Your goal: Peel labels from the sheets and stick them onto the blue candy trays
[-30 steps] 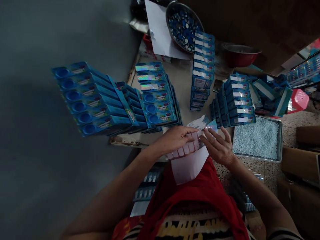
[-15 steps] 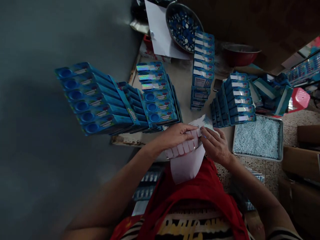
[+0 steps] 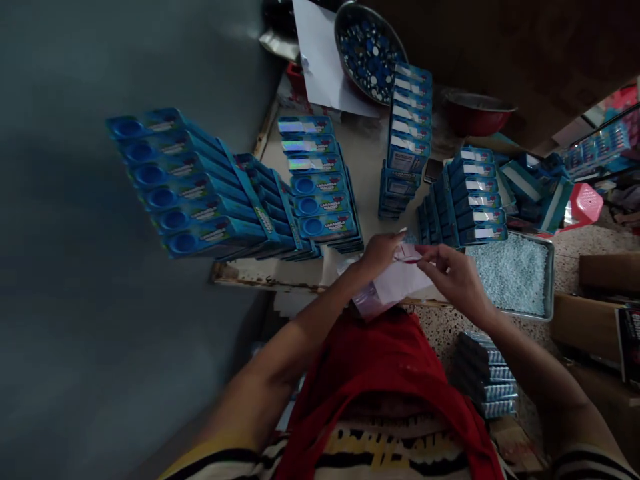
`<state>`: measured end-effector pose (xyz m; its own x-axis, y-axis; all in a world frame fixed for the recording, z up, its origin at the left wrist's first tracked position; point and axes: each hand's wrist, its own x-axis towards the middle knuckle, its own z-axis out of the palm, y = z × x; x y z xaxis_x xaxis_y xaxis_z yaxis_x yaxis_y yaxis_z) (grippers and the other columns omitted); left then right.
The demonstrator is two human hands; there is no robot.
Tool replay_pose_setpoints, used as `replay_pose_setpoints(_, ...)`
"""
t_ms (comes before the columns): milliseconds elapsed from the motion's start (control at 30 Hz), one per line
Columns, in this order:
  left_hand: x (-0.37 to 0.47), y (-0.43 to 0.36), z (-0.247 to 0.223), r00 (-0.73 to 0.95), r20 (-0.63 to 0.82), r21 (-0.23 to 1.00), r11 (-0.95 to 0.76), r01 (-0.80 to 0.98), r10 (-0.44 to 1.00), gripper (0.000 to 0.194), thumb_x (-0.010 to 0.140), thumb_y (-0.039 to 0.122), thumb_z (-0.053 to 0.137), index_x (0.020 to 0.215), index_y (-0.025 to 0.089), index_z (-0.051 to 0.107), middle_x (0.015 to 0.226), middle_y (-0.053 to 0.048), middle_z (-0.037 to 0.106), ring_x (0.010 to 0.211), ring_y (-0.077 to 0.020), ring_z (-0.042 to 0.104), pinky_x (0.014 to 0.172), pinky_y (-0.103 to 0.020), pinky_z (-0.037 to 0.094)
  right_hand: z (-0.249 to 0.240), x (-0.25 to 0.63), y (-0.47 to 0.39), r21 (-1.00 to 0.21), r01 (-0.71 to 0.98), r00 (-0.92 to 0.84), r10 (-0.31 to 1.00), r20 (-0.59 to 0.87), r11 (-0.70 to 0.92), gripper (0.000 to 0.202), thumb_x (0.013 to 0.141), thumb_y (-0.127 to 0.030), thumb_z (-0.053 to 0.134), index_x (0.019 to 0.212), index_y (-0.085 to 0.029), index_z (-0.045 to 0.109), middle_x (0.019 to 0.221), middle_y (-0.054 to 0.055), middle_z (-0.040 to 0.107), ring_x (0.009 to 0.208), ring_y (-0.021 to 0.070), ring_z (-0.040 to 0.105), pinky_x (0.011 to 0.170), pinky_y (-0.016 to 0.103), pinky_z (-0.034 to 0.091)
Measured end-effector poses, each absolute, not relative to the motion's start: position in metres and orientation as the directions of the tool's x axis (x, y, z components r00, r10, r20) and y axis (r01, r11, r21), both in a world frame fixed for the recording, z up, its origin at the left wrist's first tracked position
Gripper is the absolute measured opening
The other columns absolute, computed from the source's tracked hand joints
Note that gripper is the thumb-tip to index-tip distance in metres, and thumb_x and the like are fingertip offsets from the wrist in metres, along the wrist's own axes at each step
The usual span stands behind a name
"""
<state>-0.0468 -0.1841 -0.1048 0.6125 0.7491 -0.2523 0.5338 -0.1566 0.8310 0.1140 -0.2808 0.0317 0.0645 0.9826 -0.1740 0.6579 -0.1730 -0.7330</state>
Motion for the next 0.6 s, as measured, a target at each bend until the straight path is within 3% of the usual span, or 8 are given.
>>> replay_pose_setpoints(67,-0.043,-0.193,-0.098,0.5,-0.191,0.916,-0.03,0.4,0.845,0.044,0.091,0.022,0.06,0.133,0.014,0.069,0.141,-0.019,0.069,0.133,-0.0301,0.062,0.115,-0.044,0.046,0.037,0.116,-0.266,-0.786,0.56,0.097,0.963,-0.251,-0.262,0.024,0.092,-0.044,0.072,0.086,-0.02,0.071,0.058,-0.005,0.054,0.055,0.0112,0.047,0.055,0.026,0.03)
replay_pose_setpoints(133,-0.049,-0.209,-0.077,0.382,-0.242,0.969,0.203,0.14,0.892,0.041,0.097,0.037,0.055,0.128,0.015,0.07,0.132,-0.018,0.073,0.126,-0.0291,0.068,0.109,-0.044,0.052,0.041,0.116,-0.253,-0.822,0.494,0.071,0.956,-0.286,-0.283,0.031,0.089,-0.05,0.074,0.085,-0.02,0.07,0.057,-0.006,0.051,0.053,0.0103,0.043,0.052,0.026,0.028)
replay_pose_setpoints(233,-0.067,-0.237,-0.036,0.365,-0.388,0.819,0.499,-0.285,0.846,0.058,0.097,0.064,0.044,0.116,0.015,0.069,0.11,-0.017,0.079,0.108,-0.0304,0.076,0.092,-0.045,0.061,0.047,0.111,-0.24,-0.857,0.434,0.008,0.953,-0.304,-0.277,0.037,0.087,-0.056,0.077,0.084,-0.019,0.07,0.058,-0.006,0.051,0.052,0.0089,0.038,0.051,0.025,0.026)
replay_pose_setpoints(300,-0.079,-0.252,-0.01,0.33,-0.409,0.748,0.52,-0.412,0.851,0.065,0.09,0.076,0.051,0.11,0.017,0.068,0.105,-0.016,0.079,0.103,-0.0313,0.077,0.084,-0.043,0.063,0.054,0.106,-0.234,-0.866,0.415,-0.021,0.948,-0.317,-0.28,0.039,0.085,-0.058,0.078,0.085,-0.019,0.072,0.06,-0.005,0.054,0.052,0.0083,0.037,0.05,0.025,0.026)
replay_pose_setpoints(433,-0.099,-0.258,0.025,0.074,-0.414,0.849,0.414,-0.328,0.907,0.048,0.082,0.065,0.075,0.094,0.018,0.069,0.09,-0.009,0.079,0.079,-0.0235,0.078,0.069,-0.032,0.063,0.069,0.085,-0.222,-0.875,0.388,-0.056,0.941,-0.335,-0.289,0.04,0.08,-0.057,0.083,0.08,-0.019,0.073,0.06,-0.003,0.058,0.052,0.0087,0.04,0.049,0.025,0.028)
replay_pose_setpoints(600,-0.135,-0.219,0.046,-0.111,-0.304,0.947,0.287,-0.147,0.946,0.038,0.085,0.055,0.076,0.083,0.017,0.073,0.07,-0.003,0.074,0.057,-0.0155,0.069,0.057,-0.025,0.057,0.074,0.04,-0.186,-0.93,0.286,-0.043,0.966,-0.254,-0.231,0.04,0.074,-0.054,0.088,0.069,-0.018,0.071,0.058,-0.003,0.058,0.053,0.0087,0.043,0.05,0.024,0.03)
